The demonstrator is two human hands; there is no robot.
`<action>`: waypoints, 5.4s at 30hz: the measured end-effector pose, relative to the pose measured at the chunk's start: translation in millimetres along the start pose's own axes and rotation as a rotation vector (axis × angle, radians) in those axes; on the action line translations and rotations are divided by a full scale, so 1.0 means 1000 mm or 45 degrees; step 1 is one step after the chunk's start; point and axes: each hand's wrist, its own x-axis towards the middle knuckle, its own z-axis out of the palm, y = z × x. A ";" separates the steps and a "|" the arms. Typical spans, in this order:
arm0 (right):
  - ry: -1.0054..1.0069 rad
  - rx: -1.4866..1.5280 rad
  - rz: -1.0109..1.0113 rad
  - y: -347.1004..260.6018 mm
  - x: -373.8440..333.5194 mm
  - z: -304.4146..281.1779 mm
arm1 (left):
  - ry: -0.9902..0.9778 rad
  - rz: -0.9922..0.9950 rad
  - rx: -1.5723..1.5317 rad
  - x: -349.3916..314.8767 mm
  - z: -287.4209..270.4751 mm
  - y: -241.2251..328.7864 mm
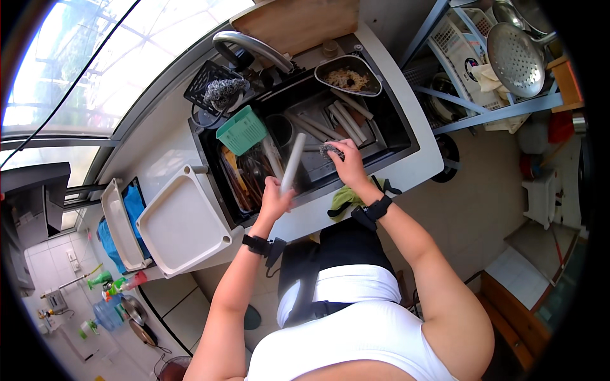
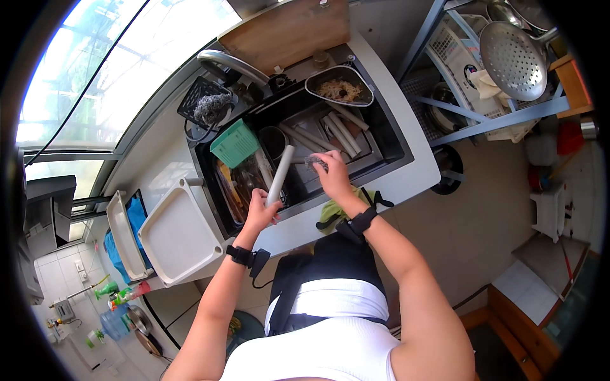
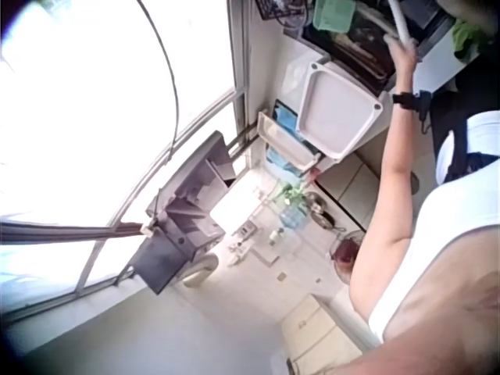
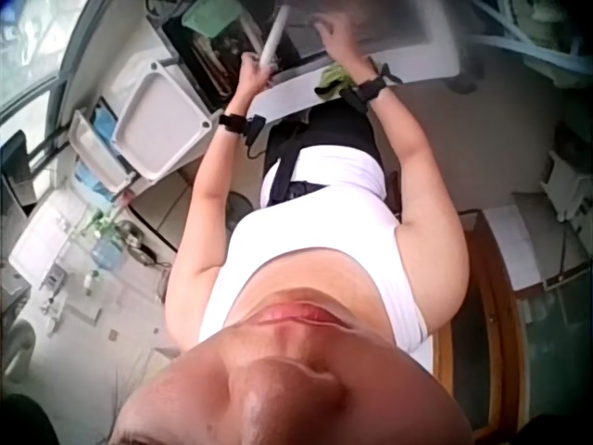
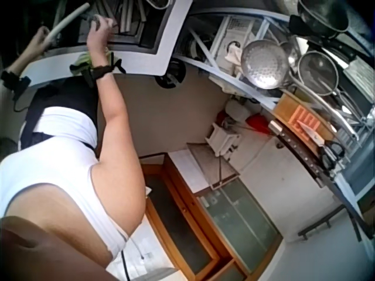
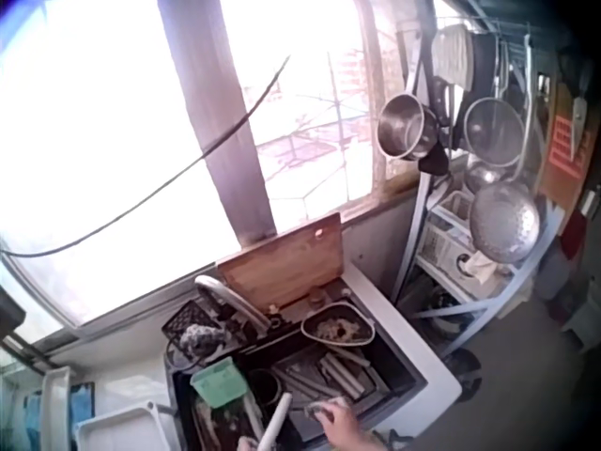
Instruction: Assembling a small plastic shelf unit by inserting support tubes into the corner holes of a plastic tray base.
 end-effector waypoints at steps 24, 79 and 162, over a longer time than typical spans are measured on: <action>-0.363 0.049 -0.176 -0.043 -0.038 0.057 | 0.310 0.492 0.541 -0.023 0.022 0.014; -0.120 -0.289 0.063 0.018 -0.019 -0.068 | 0.434 -0.051 0.600 0.131 0.007 -0.077; -0.157 -0.127 -0.045 0.012 0.008 0.043 | 0.025 0.482 0.459 -0.013 0.005 0.010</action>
